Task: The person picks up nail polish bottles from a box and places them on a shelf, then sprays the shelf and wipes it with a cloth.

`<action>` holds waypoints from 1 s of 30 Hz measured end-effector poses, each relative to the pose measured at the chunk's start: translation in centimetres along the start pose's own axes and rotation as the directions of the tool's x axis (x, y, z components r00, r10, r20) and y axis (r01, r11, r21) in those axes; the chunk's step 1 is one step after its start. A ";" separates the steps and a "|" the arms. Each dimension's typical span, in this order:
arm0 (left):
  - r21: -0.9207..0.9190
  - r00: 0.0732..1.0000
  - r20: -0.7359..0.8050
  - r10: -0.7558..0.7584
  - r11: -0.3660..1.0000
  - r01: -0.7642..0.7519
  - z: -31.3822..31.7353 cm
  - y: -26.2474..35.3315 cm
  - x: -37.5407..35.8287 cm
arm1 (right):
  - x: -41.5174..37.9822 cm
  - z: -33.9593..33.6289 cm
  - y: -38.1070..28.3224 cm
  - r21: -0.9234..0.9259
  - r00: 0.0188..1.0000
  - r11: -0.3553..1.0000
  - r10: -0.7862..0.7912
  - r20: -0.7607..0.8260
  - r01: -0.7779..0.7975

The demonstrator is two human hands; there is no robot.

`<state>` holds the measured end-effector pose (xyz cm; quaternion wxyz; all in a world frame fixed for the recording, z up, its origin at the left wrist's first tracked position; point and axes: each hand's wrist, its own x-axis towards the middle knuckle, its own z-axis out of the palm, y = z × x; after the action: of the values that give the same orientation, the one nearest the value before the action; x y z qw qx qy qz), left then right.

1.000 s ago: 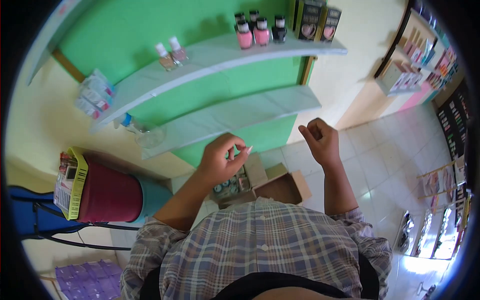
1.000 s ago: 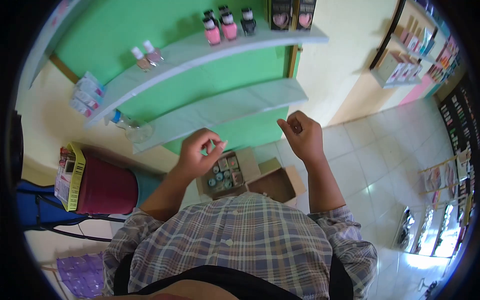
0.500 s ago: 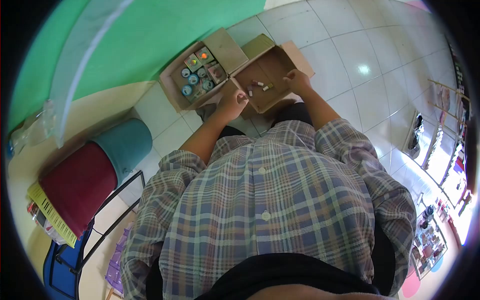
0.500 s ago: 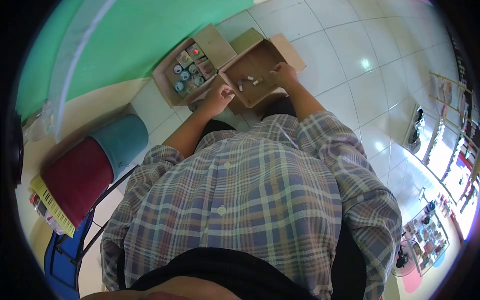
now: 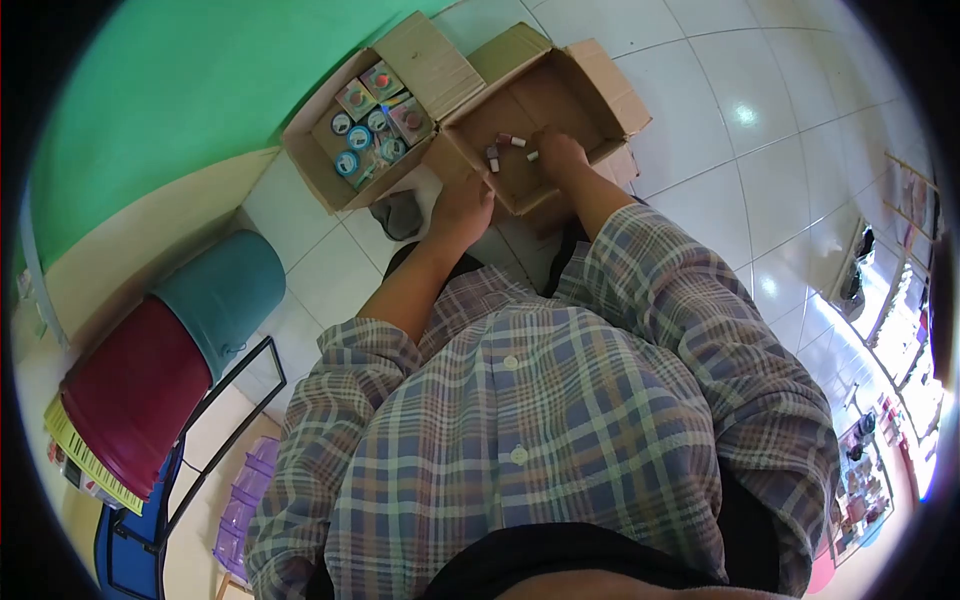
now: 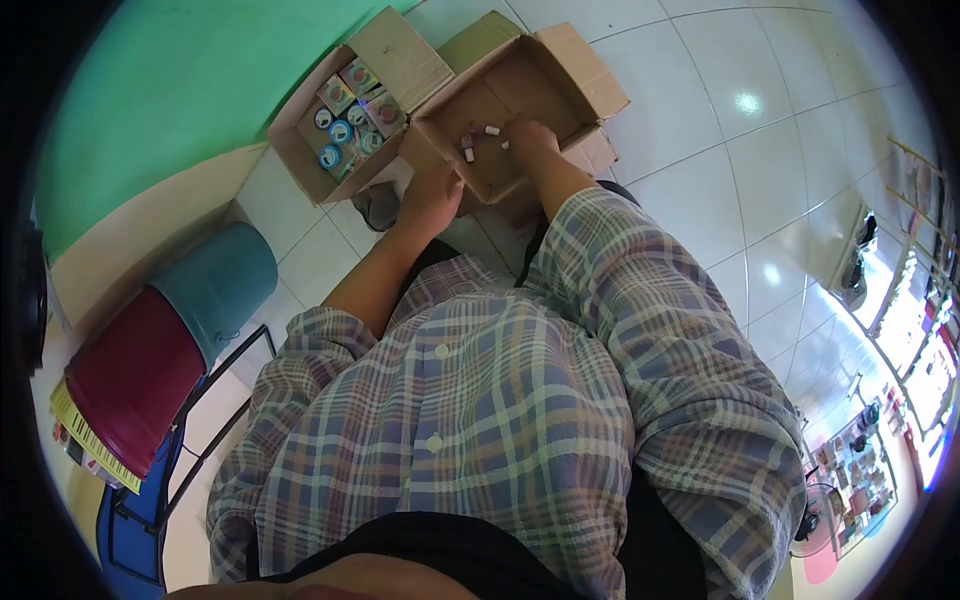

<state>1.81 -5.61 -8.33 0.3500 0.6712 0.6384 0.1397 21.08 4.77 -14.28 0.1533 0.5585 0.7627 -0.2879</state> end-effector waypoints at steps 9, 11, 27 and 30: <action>0.096 0.993 -0.044 0.105 0.990 -0.101 -1.6 2.2 6.4 | -5.1 -7.3 -1.3 0.868 0.969 0.445 -0.003 0.246 -0.219; 0.174 0.992 -0.009 0.125 0.977 -0.122 -0.9 1.6 7.3 | -6.1 -8.1 -1.2 0.949 0.971 0.232 -0.059 0.233 -0.213; -0.969 0.968 0.242 -0.073 -0.066 0.237 -12.1 6.0 5.7 | -11.7 -19.7 -6.4 0.809 0.867 -0.587 -0.419 -0.271 -0.031; -0.970 0.998 0.047 0.042 -0.236 0.055 -20.3 11.0 1.6 | -11.5 -22.9 -8.2 0.784 0.755 -0.621 -0.521 -0.398 -0.015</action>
<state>-2.45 2.45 12.92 0.7641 0.1399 0.2772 0.5654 19.18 8.19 12.34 -0.3784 0.0725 0.2160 -0.8972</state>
